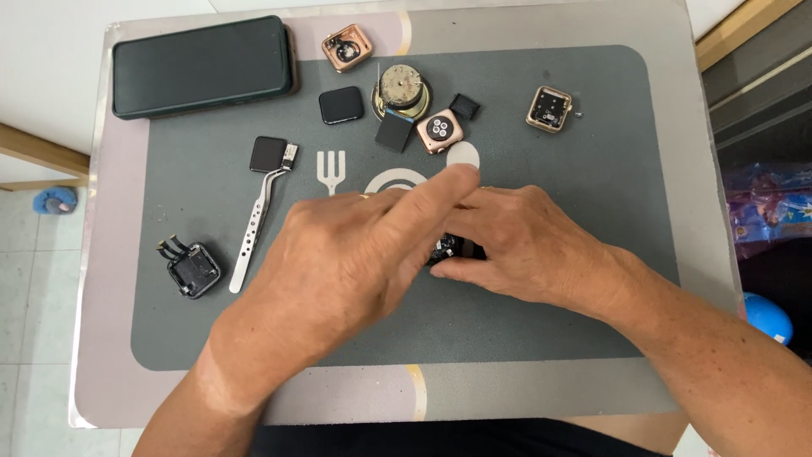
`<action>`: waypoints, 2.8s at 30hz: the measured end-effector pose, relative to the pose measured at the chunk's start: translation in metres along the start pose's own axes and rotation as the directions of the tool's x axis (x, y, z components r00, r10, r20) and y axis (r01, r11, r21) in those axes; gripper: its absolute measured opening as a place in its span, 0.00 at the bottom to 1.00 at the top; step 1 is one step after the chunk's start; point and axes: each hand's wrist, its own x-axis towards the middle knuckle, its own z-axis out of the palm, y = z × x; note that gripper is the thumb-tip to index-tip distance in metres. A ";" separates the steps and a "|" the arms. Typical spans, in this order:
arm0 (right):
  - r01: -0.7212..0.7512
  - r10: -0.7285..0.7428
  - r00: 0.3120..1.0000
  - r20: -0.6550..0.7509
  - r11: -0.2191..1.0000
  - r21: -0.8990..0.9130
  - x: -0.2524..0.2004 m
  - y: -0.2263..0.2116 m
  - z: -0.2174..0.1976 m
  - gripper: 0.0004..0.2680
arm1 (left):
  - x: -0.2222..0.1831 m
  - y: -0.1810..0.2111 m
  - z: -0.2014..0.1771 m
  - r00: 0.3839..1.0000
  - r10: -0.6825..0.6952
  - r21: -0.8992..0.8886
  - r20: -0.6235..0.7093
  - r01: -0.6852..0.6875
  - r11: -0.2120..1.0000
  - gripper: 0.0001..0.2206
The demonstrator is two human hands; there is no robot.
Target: The person is using a precision screwdriver to remove screws and manipulate the internal components of a smartwatch on a repair bench.
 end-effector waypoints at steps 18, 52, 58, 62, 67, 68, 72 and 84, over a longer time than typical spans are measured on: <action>0.009 -0.010 1.000 -0.011 0.998 -0.064 0.001 -0.001 -0.001 0.15 | -0.001 -0.004 0.004 0.994 0.037 0.290 -0.106 -0.005 0.957 0.16; -0.004 0.004 0.999 -0.043 1.000 -0.008 0.000 -0.002 0.001 0.14 | 0.002 0.001 0.008 0.978 0.129 0.336 -0.164 -0.068 0.939 0.13; -0.093 0.093 0.996 0.001 0.996 -0.012 0.000 -0.002 0.003 0.09 | 0.003 0.004 0.007 0.983 0.115 0.348 -0.143 -0.058 0.935 0.12; -0.012 0.012 0.999 -0.044 1.000 -0.012 0.001 -0.004 0.001 0.10 | 0.002 0.000 0.008 0.984 0.115 0.348 -0.138 -0.061 0.936 0.13; 0.001 -0.002 0.999 -0.052 1.000 -0.022 0.001 -0.004 0.001 0.10 | 0.000 -0.001 0.010 0.980 0.116 0.366 -0.159 -0.051 0.929 0.07; 0.009 -0.011 0.999 -0.045 1.000 -0.029 0.001 -0.003 0.001 0.10 | 0.000 0.000 0.009 0.981 0.117 0.363 -0.157 -0.053 0.930 0.08; -0.028 0.027 0.999 -0.042 1.000 -0.009 0.003 -0.006 0.000 0.07 | 0.004 -0.002 0.007 0.979 0.156 0.282 -0.130 -0.114 0.953 0.18; 0.010 -0.012 1.000 -0.026 0.998 -0.065 0.003 -0.001 0.000 0.19 | 0.007 -0.013 0.005 0.973 0.110 0.146 -0.202 -0.081 0.986 0.15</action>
